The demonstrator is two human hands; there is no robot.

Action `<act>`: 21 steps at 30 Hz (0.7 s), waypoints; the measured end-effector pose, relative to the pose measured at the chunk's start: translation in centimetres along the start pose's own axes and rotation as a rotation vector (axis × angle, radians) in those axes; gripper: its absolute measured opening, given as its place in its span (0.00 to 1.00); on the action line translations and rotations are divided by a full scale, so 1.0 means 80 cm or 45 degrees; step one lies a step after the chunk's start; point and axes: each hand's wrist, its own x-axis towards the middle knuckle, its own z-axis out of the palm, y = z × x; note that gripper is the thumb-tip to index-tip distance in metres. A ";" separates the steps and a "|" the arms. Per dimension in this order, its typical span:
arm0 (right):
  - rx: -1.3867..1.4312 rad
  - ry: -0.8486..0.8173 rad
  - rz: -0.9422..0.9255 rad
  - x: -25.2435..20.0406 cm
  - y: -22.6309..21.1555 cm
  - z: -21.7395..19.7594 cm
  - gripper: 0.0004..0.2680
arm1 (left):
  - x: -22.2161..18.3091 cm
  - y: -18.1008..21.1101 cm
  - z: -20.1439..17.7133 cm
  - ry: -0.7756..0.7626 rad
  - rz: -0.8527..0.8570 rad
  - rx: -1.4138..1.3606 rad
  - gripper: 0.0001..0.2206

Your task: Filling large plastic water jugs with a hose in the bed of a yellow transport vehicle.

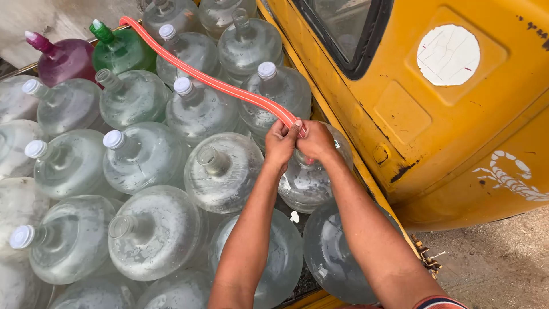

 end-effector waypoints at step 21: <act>0.197 -0.102 -0.152 0.000 0.002 -0.001 0.02 | 0.000 0.000 -0.001 0.024 0.052 0.115 0.11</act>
